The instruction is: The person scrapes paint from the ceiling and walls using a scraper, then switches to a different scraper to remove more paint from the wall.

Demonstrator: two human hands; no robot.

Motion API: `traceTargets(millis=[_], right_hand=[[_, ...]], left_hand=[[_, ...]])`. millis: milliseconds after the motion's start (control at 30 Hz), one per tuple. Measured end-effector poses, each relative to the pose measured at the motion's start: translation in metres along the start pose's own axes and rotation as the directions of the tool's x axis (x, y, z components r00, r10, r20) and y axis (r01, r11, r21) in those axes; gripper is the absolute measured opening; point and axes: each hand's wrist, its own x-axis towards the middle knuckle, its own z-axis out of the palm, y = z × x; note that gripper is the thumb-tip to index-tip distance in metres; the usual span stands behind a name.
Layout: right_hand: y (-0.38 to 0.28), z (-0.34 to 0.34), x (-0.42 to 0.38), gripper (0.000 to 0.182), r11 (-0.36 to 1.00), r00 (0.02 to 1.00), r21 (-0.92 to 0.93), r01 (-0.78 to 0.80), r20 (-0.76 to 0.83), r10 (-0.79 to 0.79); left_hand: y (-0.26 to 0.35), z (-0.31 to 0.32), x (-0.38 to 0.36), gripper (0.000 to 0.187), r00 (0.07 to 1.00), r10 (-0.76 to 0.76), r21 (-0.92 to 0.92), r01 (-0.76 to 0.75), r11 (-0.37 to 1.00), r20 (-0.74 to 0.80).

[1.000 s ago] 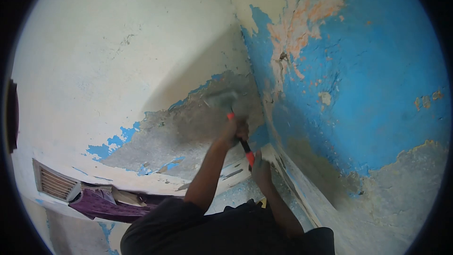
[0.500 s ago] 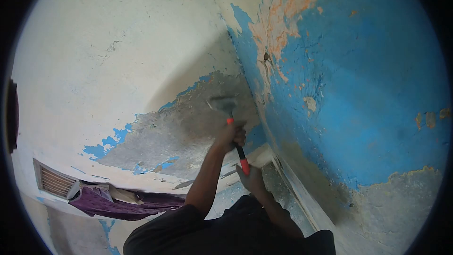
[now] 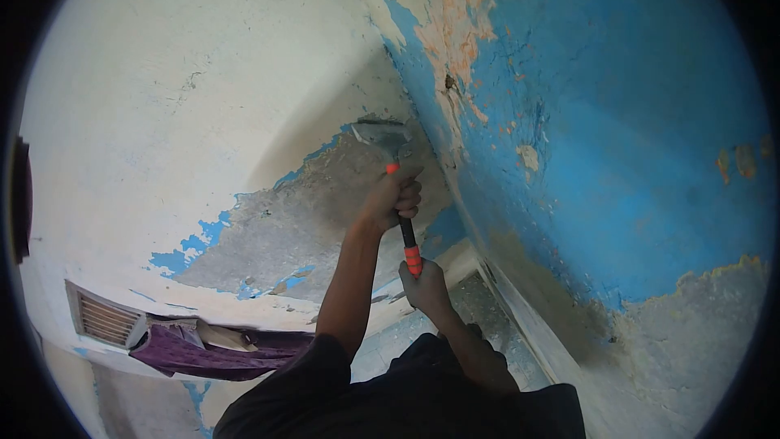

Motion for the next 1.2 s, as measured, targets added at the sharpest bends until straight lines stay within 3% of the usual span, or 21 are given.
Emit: traceTargets(millis=[100,200,300,400,467,500,600,633,733,967,1100,1200], right_hand=[[0.002,0.004,-0.02,0.033,1.0,1.0,-0.026,0.0,-0.017,0.0],[0.009,0.009,-0.019,0.026,0.999,0.999,0.034,0.011,0.035,-0.012],[-0.021,0.008,-0.014,0.023,0.979,0.988,0.18,-0.1,0.131,0.077],[-0.029,0.022,-0.026,0.02,0.933,0.977,0.348,-0.093,0.211,0.019],[-0.022,0.035,-0.036,0.025,0.877,0.973,0.479,-0.011,0.209,-0.101],[-0.018,0.043,-0.042,0.027,0.84,0.966,0.541,0.029,0.201,-0.163],[-0.015,0.06,-0.059,0.041,0.443,0.951,0.88,-0.174,0.267,-0.157],[-0.019,0.065,-0.059,0.056,0.559,0.966,0.816,-0.149,0.241,-0.095],[-0.043,0.065,-0.042,0.055,0.739,0.99,0.666,-0.103,0.141,0.01],[-0.05,0.096,-0.063,0.056,0.752,0.988,0.642,-0.149,0.122,0.092],[-0.073,0.093,-0.048,0.053,0.699,0.995,0.709,-0.09,0.034,0.093],[-0.074,0.093,-0.052,0.053,0.696,0.989,0.704,-0.142,0.074,0.127]], left_hand=[[-0.03,-0.019,-0.011,0.027,0.992,0.098,-0.144,-0.087,0.986,0.074],[-0.051,0.005,-0.038,0.031,0.956,0.28,-0.383,-0.292,0.876,-0.089],[-0.059,0.002,-0.051,0.043,0.961,0.277,-0.253,-0.263,0.931,0.021],[-0.045,-0.009,-0.056,0.043,0.966,0.245,-0.21,-0.224,0.952,0.078],[-0.043,-0.013,-0.064,0.044,0.978,0.205,-0.204,-0.193,0.96,0.038],[-0.043,-0.015,-0.069,0.044,0.982,0.186,-0.2,-0.179,0.963,0.017],[-0.042,-0.021,-0.084,0.046,0.991,0.135,-0.19,-0.132,0.973,-0.001],[-0.037,-0.019,-0.083,0.047,0.99,0.144,-0.169,-0.14,0.976,0.01],[-0.024,-0.017,-0.078,0.051,0.989,0.148,-0.133,-0.144,0.981,0.021],[-0.019,-0.035,-0.099,0.053,0.994,0.107,-0.155,-0.099,0.983,0.039],[0.001,-0.03,-0.085,0.055,0.989,0.101,-0.151,-0.085,0.985,0.104],[-0.004,-0.034,-0.089,0.055,0.987,0.115,-0.183,-0.093,0.979,0.114]])
